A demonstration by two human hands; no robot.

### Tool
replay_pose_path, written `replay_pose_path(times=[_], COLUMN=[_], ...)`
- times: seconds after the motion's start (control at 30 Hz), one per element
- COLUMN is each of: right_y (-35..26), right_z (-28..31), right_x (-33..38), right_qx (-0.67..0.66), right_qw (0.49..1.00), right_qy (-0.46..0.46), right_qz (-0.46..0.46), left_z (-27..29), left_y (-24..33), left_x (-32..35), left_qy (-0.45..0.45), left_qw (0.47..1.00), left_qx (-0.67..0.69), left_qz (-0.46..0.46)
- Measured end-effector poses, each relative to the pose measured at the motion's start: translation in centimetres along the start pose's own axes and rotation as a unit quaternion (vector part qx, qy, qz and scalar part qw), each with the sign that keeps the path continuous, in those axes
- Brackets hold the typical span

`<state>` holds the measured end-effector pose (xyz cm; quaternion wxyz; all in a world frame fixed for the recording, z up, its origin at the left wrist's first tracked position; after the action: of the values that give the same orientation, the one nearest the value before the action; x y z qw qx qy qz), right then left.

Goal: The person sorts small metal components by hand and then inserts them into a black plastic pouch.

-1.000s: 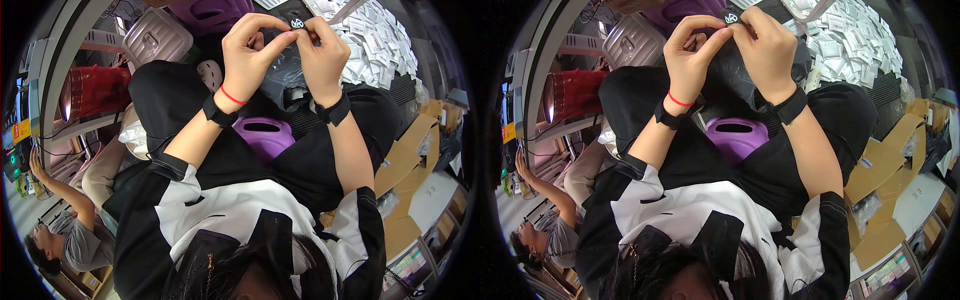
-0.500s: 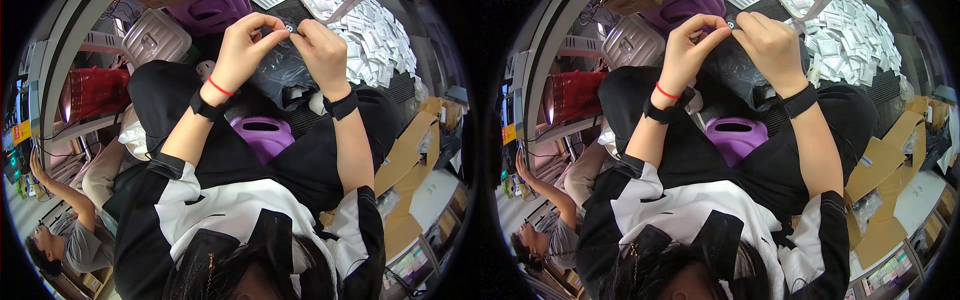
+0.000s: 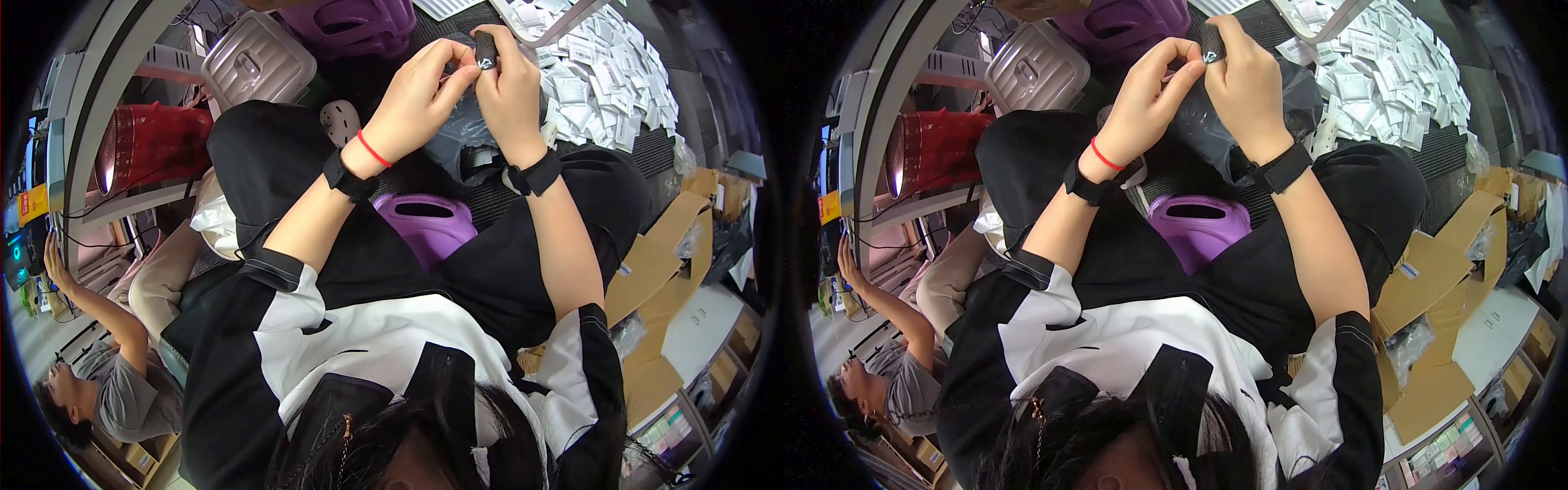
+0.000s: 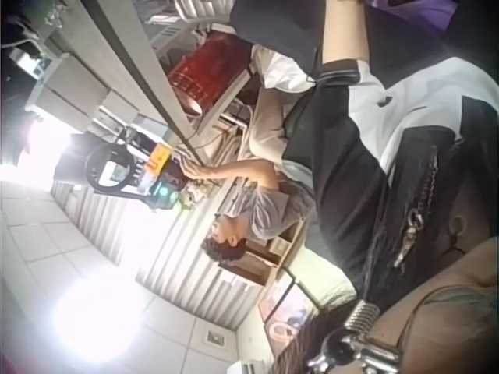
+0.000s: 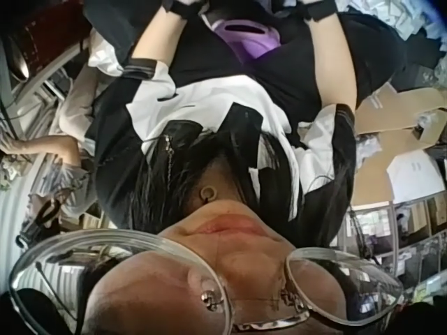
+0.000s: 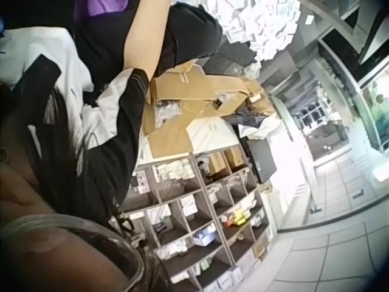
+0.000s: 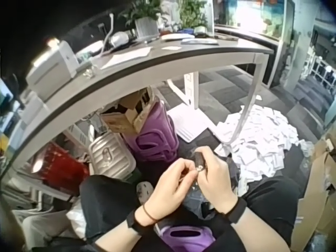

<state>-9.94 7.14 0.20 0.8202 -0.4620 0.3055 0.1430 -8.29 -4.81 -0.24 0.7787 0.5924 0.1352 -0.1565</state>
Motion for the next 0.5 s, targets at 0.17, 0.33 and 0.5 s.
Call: replay_pose_path(times=[0.17,0.33,0.5], right_y=[-0.1,1.7,0.7], right_z=[0.3,-0.3,-0.3], right_x=[0.0,-0.2,-0.3], right_qx=[-0.030,-0.139,-0.097], right_qw=[0.999,0.977,0.989], right_qy=[0.027,-0.007,-0.037], right_qz=[-0.015,-0.161,-0.109], left_z=[-0.1,1.4,3.5], left_y=[0.5,-1.0,-0.7], left_x=[0.5,0.2,-1.1], left_qy=[0.003,0.041,0.022], left_qw=[1.000,0.988,0.995], left_qx=[0.003,0.125,0.081], left_qz=[-0.015,0.084,0.063])
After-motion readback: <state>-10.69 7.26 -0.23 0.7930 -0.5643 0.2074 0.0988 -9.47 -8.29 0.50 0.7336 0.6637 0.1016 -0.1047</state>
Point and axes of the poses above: each hand's wrist, its own x-axis away from the middle knuckle, its own z-axis out of the back of the hand, y = z × x, the point moved 7 cm from there along -x, towards the middle knuckle, and after that the axes turned 10 degrees about y, right-handed, at the moved point
